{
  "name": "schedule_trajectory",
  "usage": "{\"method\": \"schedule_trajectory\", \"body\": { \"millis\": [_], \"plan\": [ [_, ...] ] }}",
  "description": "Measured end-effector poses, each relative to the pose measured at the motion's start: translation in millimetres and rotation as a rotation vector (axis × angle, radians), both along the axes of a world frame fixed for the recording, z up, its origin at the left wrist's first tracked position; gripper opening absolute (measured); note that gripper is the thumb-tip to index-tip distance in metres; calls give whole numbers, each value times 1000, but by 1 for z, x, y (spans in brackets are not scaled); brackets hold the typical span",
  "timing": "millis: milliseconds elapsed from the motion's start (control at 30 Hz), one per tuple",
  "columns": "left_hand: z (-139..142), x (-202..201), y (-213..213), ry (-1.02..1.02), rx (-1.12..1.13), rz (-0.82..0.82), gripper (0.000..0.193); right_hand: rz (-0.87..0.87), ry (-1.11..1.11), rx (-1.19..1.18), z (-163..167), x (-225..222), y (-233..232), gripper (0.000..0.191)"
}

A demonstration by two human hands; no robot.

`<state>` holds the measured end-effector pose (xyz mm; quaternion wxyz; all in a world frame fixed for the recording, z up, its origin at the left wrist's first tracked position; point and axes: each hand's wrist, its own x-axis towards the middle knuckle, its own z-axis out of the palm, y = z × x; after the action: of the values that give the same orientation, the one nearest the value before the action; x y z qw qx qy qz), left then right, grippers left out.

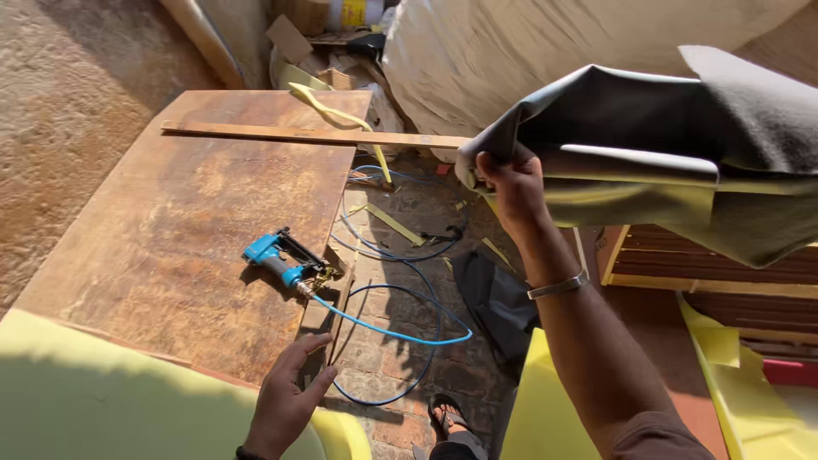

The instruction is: The person staples gray fabric onto a foam-covered wooden seat using a pneumatic staple gun, then flips the seat and drapes a larger piece of gray fabric over the foam base.

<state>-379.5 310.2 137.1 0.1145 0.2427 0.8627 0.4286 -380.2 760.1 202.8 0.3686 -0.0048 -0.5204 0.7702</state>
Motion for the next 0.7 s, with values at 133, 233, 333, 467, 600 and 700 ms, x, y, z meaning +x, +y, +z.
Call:
{"method": "schedule_trajectory", "body": {
  "millis": [133, 233, 333, 467, 600, 700],
  "plan": [
    [80, -3, -87, 320, 123, 272, 65, 968, 258, -83, 96, -109, -221, 14],
    [119, 14, -188, 415, 215, 601, 72, 1433, 312, -153, 172, -146, -339, 23],
    [132, 54, -281, 515, 161, 948, 84, 1682, 443, -126, 208, -184, -407, 31],
    [121, 109, -352, 681, -99, 1216, 101, 1647, 207, -31, 196, -244, -448, 36],
    [93, 140, -380, 462, -495, 1530, 114, 1255, -174, 551, 177, -307, -489, 36],
    [60, 154, -398, 632, -390, 1739, 120, 561, -218, 1535, 145, -330, -542, 45]
  ]
}}
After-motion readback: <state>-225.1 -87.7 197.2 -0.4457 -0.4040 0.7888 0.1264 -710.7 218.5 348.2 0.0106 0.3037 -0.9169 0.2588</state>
